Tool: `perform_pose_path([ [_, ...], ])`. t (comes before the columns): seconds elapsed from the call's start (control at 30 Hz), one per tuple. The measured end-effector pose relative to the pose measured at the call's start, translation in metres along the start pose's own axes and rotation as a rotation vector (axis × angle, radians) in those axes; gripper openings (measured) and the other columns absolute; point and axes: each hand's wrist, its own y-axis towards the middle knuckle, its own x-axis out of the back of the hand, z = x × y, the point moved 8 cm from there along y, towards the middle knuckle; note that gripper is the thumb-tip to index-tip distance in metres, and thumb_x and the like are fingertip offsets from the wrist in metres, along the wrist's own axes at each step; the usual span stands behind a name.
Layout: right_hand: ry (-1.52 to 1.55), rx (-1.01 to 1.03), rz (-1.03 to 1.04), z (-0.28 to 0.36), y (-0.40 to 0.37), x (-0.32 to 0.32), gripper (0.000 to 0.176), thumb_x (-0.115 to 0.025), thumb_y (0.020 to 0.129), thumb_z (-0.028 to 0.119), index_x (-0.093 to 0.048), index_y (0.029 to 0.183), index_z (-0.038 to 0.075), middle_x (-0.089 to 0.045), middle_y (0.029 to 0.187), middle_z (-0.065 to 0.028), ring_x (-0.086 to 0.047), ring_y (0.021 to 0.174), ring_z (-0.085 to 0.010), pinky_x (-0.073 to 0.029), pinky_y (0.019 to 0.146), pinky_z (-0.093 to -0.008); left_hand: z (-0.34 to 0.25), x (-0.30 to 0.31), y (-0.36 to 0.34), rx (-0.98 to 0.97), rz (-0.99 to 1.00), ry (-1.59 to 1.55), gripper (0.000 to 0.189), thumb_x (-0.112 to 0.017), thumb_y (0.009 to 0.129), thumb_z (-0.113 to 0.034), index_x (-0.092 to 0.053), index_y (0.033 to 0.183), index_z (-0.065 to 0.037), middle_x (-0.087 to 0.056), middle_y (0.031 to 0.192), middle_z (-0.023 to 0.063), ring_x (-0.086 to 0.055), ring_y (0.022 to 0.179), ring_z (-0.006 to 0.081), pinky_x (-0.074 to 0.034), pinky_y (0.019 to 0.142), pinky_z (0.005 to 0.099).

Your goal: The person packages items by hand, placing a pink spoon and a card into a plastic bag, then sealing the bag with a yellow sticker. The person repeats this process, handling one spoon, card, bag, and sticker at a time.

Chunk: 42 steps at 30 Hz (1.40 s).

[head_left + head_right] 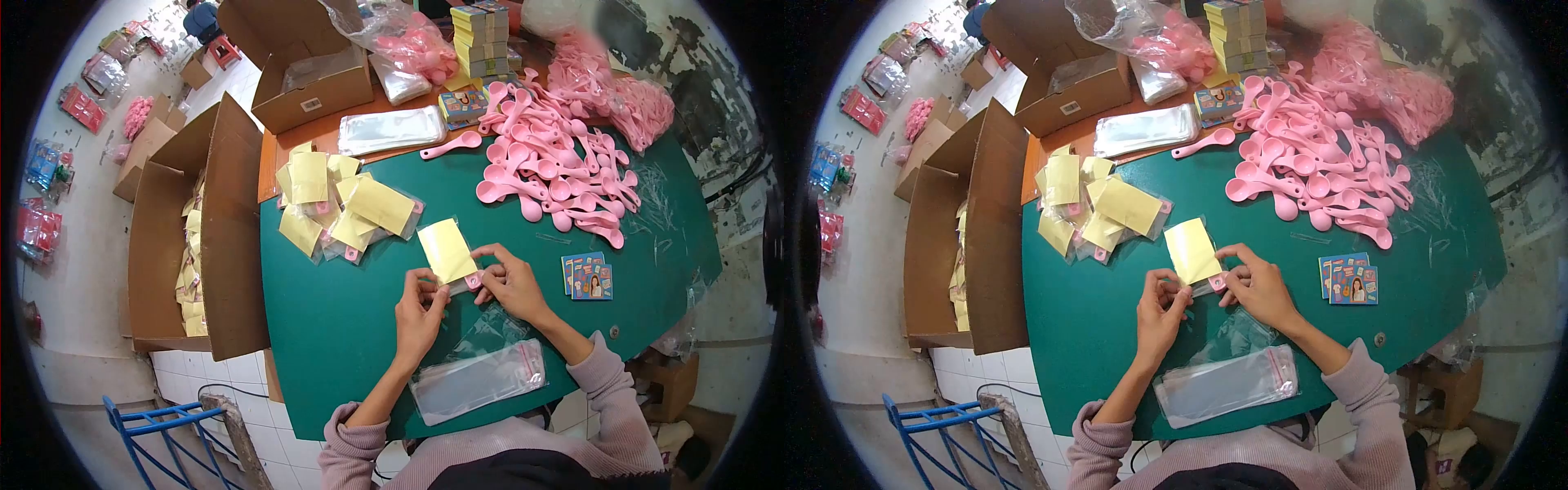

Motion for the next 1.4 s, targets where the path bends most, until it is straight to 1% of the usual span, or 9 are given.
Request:
perform_pose_path([
  [0.37,-0.085,0.021,0.092,0.006,0.006,0.003,0.033,-0.049,0.083,0.004,-0.051,0.116,0.002,-0.062,0.068,-0.0065,-0.063,0.059,-0.0136,-0.048,0.054,-0.0245,-0.009,0.005,0.002,-0.105,0.079,0.005,0.028,-0.054,0.084,-0.004,-0.051,0.112,-0.002,-0.059,0.095,0.0044,-0.056,0.07,0.0102,-0.044,0.054,0.0218],
  [0.43,-0.381,0.281,0.042,0.03,0.021,0.021,0.033,-0.053,0.081,0.008,-0.052,0.113,0.001,-0.063,0.073,-0.0101,-0.064,0.067,-0.0189,-0.049,0.062,-0.0292,-0.036,0.025,0.006,-0.272,0.02,0.247,0.04,-0.055,0.082,-0.004,-0.049,0.122,-0.005,-0.06,0.098,0.0054,-0.056,0.069,0.01,-0.044,0.054,0.0216],
  [0.57,-1.045,0.553,-0.322,0.062,0.058,0.074,0.038,-0.063,0.074,0.016,-0.053,0.109,0.005,-0.05,0.103,-0.0157,-0.048,0.099,-0.0331,-0.041,0.082,-0.0427,-0.061,0.081,0.029,-0.207,-0.143,0.335,0.041,-0.057,0.083,-0.011,-0.05,0.122,-0.006,-0.059,0.101,0.0141,-0.058,0.078,0.0157,-0.047,0.061,0.0277],
  [0.63,-1.132,0.475,-0.349,0.047,0.069,0.088,0.039,-0.065,0.072,0.016,-0.053,0.108,0.006,-0.051,0.103,-0.0157,-0.049,0.097,-0.0327,-0.041,0.08,-0.0427,-0.102,0.091,0.011,-0.626,-0.595,1.082,0.04,-0.058,0.083,-0.017,-0.051,0.12,-0.006,-0.056,0.105,0.0174,-0.056,0.092,0.0266,-0.045,0.075,0.0382],
  [0.67,-1.132,0.484,-0.352,0.043,0.07,0.09,0.039,-0.065,0.072,0.016,-0.053,0.108,0.006,-0.051,0.103,-0.0157,-0.049,0.097,-0.0327,-0.041,0.08,-0.0427,-0.1,0.086,0.008,-0.554,-0.536,1.02,0.036,-0.059,0.082,-0.02,-0.052,0.114,-0.006,-0.051,0.111,0.0182,-0.051,0.1,0.0351,-0.039,0.084,0.045],
  [0.83,-1.117,0.339,-0.261,0.03,0.053,0.08,0.038,-0.066,0.071,0.012,-0.053,0.107,0.008,-0.055,0.093,-0.0108,-0.052,0.093,-0.0302,-0.04,0.077,-0.0453,-0.044,-0.026,-0.036,-0.43,0.214,0.729,0.042,-0.07,0.073,-0.023,-0.053,0.104,0.0,-0.05,0.094,0.0168,-0.055,0.086,0.0306,-0.046,0.074,0.0366],
  [1.1,-0.704,0.473,-0.383,0.071,0.012,0.091,0.017,-0.058,0.077,0.004,-0.062,0.094,0.003,-0.057,0.082,-0.0122,-0.057,0.071,-0.0269,-0.045,0.064,-0.0338,-0.022,-0.044,-0.04,-0.453,0.365,0.514,0.027,-0.06,0.075,-0.003,-0.056,0.101,-0.002,-0.049,0.08,0.0106,-0.053,0.069,0.0233,-0.046,0.064,0.0307],
  [1.3,-0.54,0.453,-0.414,0.094,-0.031,0.08,0.019,-0.056,0.082,0.005,-0.058,0.101,0.002,-0.059,0.085,-0.0107,-0.057,0.069,-0.0169,-0.045,0.063,-0.029,-0.029,-0.028,-0.026,-0.368,0.386,0.207,0.015,-0.056,0.075,-0.005,-0.054,0.089,0.001,-0.058,0.093,0.0102,-0.058,0.08,0.0209,-0.047,0.072,0.0292],
  [1.4,-0.382,0.37,-0.254,0.083,-0.04,0.058,0.036,-0.062,0.08,0.006,-0.044,0.111,0.003,-0.059,0.083,-0.0133,-0.059,0.071,-0.0179,-0.047,0.065,-0.0275,-0.003,-0.025,-0.018,-0.076,0.457,-0.038,0.015,-0.056,0.082,-0.008,-0.05,0.094,-0.001,-0.065,0.092,0.0087,-0.06,0.08,0.0134,-0.048,0.073,0.026],
])
